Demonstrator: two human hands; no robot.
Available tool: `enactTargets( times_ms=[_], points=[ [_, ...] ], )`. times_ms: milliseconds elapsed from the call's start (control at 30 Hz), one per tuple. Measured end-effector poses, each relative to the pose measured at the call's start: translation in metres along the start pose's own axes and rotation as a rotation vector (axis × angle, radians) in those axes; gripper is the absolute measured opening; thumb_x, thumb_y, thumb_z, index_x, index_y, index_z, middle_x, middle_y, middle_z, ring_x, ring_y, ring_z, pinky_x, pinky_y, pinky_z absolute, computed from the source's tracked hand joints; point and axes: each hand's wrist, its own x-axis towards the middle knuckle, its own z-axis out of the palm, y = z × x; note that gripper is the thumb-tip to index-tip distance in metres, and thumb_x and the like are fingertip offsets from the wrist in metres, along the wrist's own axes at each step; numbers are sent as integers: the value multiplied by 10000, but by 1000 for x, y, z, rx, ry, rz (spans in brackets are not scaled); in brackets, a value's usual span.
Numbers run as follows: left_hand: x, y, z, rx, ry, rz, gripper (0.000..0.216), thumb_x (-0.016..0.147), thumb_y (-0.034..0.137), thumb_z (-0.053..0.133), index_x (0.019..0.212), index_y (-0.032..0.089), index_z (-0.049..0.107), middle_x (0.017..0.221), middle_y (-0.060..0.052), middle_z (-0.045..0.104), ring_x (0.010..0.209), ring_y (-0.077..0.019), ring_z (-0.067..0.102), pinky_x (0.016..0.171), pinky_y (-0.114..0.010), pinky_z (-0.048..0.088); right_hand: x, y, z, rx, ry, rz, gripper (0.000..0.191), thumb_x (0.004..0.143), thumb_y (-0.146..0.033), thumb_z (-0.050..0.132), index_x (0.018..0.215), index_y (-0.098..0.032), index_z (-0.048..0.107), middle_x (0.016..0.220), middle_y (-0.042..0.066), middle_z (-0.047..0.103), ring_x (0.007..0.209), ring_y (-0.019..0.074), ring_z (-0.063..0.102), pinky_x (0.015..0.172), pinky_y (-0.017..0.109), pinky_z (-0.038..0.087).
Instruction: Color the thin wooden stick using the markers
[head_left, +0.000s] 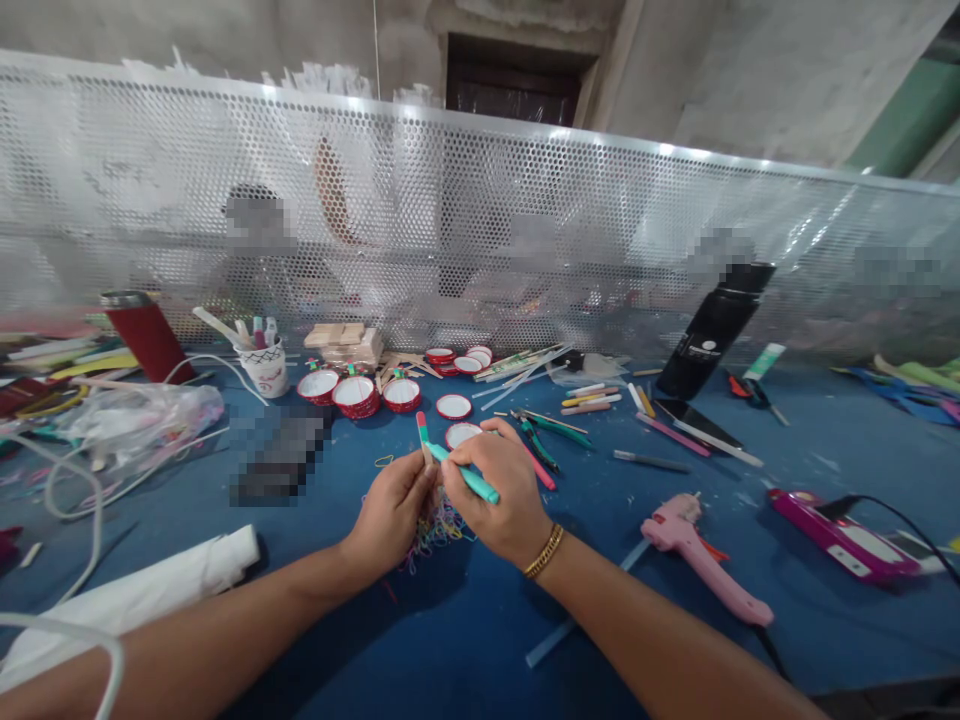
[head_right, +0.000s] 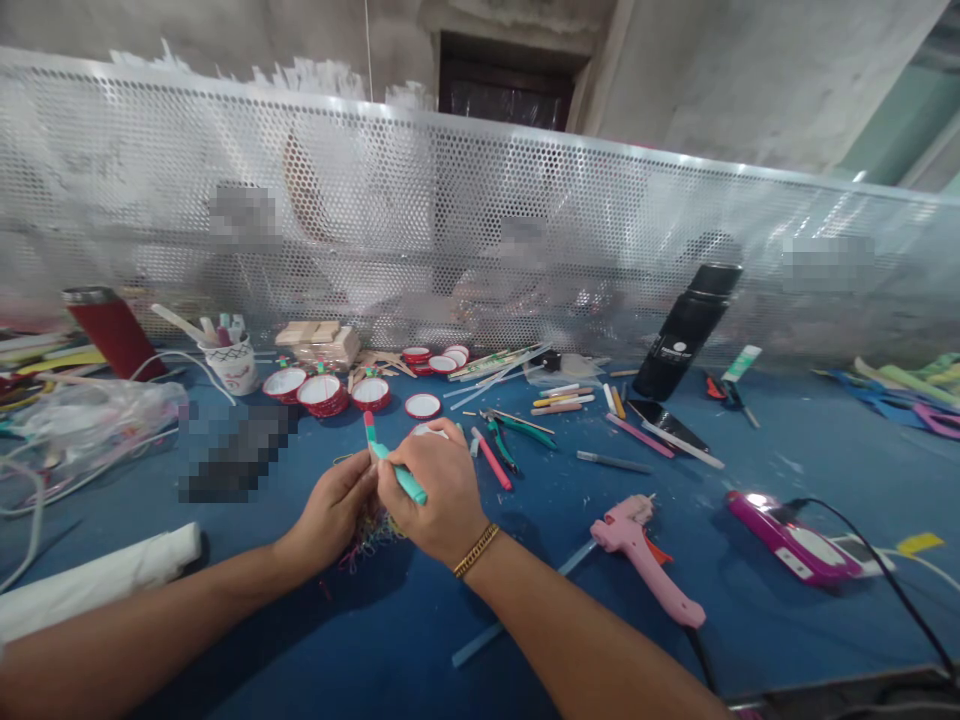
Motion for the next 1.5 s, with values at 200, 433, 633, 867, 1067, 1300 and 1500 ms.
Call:
enactTargets(
  times_ms=[200, 433, 633, 867, 1067, 1300, 1500],
  points=[
    [-2, 1, 1, -20, -3, -28, 365, 964, 427, 393, 704, 186, 480, 607, 34, 494, 572, -119, 442, 569, -234, 346, 0, 5, 0, -59, 39, 34, 160, 892, -200, 533, 732, -211, 525, 657, -34, 572, 651, 122, 530, 952, 376, 397],
    [2, -1, 1, -18, 20, -28, 361, 947, 447, 417, 728, 179, 521, 675, 11, 537, 645, -139, 465, 613, -245, 363, -1, -1, 0, -19, 56, -5, 139, 890, -203, 538, 752, -214, 541, 676, -29, 605, 659, 125, 558, 973, 395, 401],
    [0, 1, 1, -14, 2, -18, 369, 950, 453, 412, 775, 172, 576, 712, -1, 563, 674, -148, 471, 644, -249, 378, 0, -2, 0, -3, 30, -9, 132, 896, -221, 533, 765, -211, 544, 686, -19, 612, 665, 128, 564, 954, 390, 412],
    [0, -1, 2, -16, -4, -2, 351, 962, 431, 402, 813, 172, 587, 715, 1, 563, 657, -142, 467, 622, -249, 363, 0, -1, 0, -21, -1, -1, 146, 907, -237, 518, 766, -212, 547, 677, -22, 598, 651, 124, 538, 954, 384, 407],
    [-1, -1, 2, 27, 16, -24, 354, 964, 424, 393, 741, 181, 522, 627, 25, 499, 596, -128, 435, 584, -241, 337, 0, 3, 0, -63, 20, 24, 169, 903, -215, 527, 735, -211, 529, 662, -34, 574, 655, 120, 525, 985, 379, 388],
    [-1, 0, 2, -28, 3, -23, 359, 956, 434, 406, 737, 180, 532, 627, 22, 492, 599, -130, 437, 586, -243, 341, -1, 0, -1, -19, 46, 1, 123, 888, -211, 547, 765, -217, 542, 699, -28, 622, 682, 125, 576, 1000, 398, 393],
    [-1, 1, 3, -69, -5, -25, 371, 949, 454, 417, 747, 174, 555, 676, 1, 539, 634, -140, 453, 608, -250, 359, -1, -2, -1, -7, 24, -7, 124, 894, -223, 534, 771, -218, 547, 696, -24, 631, 678, 128, 590, 985, 400, 402]
  ],
)
